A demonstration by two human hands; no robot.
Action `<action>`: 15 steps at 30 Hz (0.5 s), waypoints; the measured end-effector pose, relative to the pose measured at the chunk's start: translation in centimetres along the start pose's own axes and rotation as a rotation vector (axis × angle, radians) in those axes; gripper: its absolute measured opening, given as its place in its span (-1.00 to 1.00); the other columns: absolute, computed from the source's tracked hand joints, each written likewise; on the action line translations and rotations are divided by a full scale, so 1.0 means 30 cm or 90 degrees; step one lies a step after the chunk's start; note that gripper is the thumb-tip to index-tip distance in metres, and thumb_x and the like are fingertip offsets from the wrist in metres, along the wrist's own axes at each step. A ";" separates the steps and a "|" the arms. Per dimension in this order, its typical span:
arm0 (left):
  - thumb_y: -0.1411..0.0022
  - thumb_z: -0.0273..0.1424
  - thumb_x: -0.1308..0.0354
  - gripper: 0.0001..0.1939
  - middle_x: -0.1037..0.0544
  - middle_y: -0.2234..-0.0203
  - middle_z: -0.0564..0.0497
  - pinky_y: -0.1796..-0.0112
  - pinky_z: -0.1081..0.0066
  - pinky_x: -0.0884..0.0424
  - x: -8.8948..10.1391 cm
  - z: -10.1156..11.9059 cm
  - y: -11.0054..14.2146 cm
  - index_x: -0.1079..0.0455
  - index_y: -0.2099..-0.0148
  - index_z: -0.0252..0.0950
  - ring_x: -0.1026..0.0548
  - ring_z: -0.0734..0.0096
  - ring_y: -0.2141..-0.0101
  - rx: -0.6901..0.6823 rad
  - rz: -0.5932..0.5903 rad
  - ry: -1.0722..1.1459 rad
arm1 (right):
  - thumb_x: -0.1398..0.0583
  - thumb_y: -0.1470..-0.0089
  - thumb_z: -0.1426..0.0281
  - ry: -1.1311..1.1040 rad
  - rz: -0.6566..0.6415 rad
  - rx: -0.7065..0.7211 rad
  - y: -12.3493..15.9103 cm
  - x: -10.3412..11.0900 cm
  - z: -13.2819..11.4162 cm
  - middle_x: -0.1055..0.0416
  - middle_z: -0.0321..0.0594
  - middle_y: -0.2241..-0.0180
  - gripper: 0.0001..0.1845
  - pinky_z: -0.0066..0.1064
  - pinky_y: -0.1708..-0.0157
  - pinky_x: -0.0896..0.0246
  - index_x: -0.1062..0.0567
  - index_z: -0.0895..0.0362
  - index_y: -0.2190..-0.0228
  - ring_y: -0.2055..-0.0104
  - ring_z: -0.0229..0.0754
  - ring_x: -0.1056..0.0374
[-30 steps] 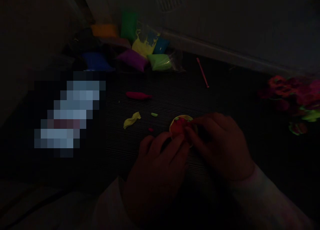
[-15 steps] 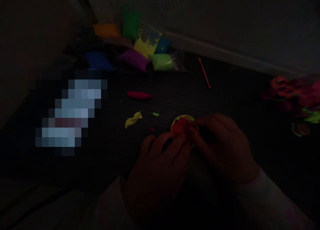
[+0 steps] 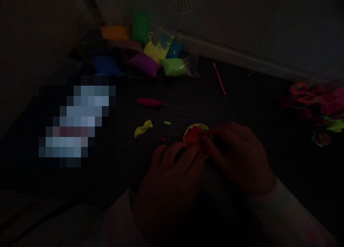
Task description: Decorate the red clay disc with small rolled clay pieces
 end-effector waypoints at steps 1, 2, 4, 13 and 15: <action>-0.19 -0.37 0.06 -0.68 -0.37 0.04 0.07 0.14 0.16 -0.14 0.000 -0.001 0.000 -0.25 -0.01 -0.21 -0.26 0.23 0.08 0.001 -0.002 0.002 | -0.10 0.02 0.35 0.002 0.002 0.002 0.000 0.000 -0.001 -0.40 -0.20 0.43 -0.86 -0.29 0.38 -0.15 -0.41 0.14 0.41 0.38 -0.17 -0.28; -0.19 -0.37 0.07 -0.68 -0.37 0.04 0.07 0.14 0.16 -0.13 0.001 -0.002 0.001 -0.24 -0.01 -0.21 -0.26 0.23 0.08 0.002 -0.001 0.003 | -0.11 0.03 0.35 0.002 0.002 0.003 0.000 0.001 -0.002 -0.40 -0.20 0.43 -0.86 -0.29 0.38 -0.15 -0.41 0.14 0.41 0.38 -0.17 -0.28; -0.20 -0.37 0.07 -0.68 -0.37 0.03 0.08 0.13 0.15 -0.12 0.001 -0.004 0.002 -0.23 -0.02 -0.21 -0.24 0.23 0.07 0.001 -0.002 0.008 | -0.12 0.04 0.35 -0.018 0.005 -0.003 0.000 0.009 0.000 -0.39 -0.20 0.43 -0.86 -0.29 0.37 -0.15 -0.41 0.15 0.40 0.37 -0.17 -0.28; -0.19 -0.37 0.06 -0.66 -0.37 0.04 0.02 0.11 0.12 -0.14 0.012 -0.012 0.007 -0.22 -0.03 -0.26 -0.23 0.22 0.06 -0.001 0.006 0.030 | -0.09 0.02 0.44 -0.191 0.101 -0.117 0.001 0.043 0.067 -0.36 -0.26 0.45 -0.90 -0.41 0.44 -0.19 -0.39 0.12 0.39 0.41 -0.27 -0.29; -0.18 -0.38 0.06 -0.67 -0.39 0.06 0.00 0.10 0.13 -0.14 0.013 -0.013 0.005 -0.24 -0.01 -0.28 -0.23 0.22 0.07 0.002 0.011 0.026 | -0.08 0.01 0.44 -0.239 0.071 -0.098 -0.004 0.028 0.069 -0.36 -0.24 0.42 -0.88 -0.39 0.38 -0.21 -0.40 0.13 0.38 0.37 -0.26 -0.29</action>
Point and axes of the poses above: each hand's wrist, its own y-axis away from the middle knuckle, its own x-axis out of the back of the hand, z = x × y, the point moved 2 cm from there along -y, towards the middle knuckle
